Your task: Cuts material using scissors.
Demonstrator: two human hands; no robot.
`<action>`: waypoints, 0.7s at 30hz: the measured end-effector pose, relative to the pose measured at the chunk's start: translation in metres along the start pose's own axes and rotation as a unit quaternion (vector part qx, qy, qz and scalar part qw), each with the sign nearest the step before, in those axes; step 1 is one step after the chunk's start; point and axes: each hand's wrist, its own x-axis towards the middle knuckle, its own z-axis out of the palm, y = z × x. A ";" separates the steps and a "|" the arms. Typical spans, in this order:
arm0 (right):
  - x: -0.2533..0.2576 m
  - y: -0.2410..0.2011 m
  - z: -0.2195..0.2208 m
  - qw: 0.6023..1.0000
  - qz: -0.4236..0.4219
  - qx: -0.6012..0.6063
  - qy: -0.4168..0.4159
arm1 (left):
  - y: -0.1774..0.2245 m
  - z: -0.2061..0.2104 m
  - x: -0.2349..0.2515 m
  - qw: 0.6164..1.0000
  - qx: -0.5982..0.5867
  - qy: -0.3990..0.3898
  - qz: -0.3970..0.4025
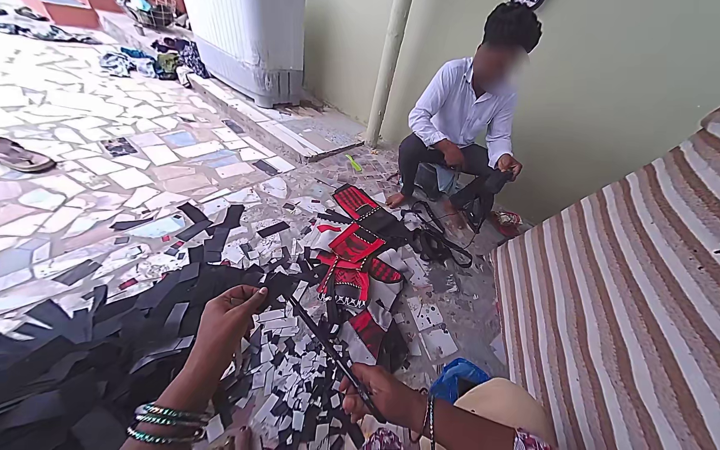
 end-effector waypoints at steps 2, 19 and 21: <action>0.000 0.001 0.000 1.000 -0.009 -0.010 -0.003 | -0.002 0.001 0.000 1.000 0.007 -0.007 0.000; 0.001 0.009 -0.001 0.999 -0.031 -0.019 -0.012 | 0.000 0.000 0.000 1.000 0.009 0.024 0.002; 0.001 0.010 0.001 0.999 -0.035 -0.011 -0.007 | -0.001 0.000 0.000 1.000 0.022 0.009 -0.002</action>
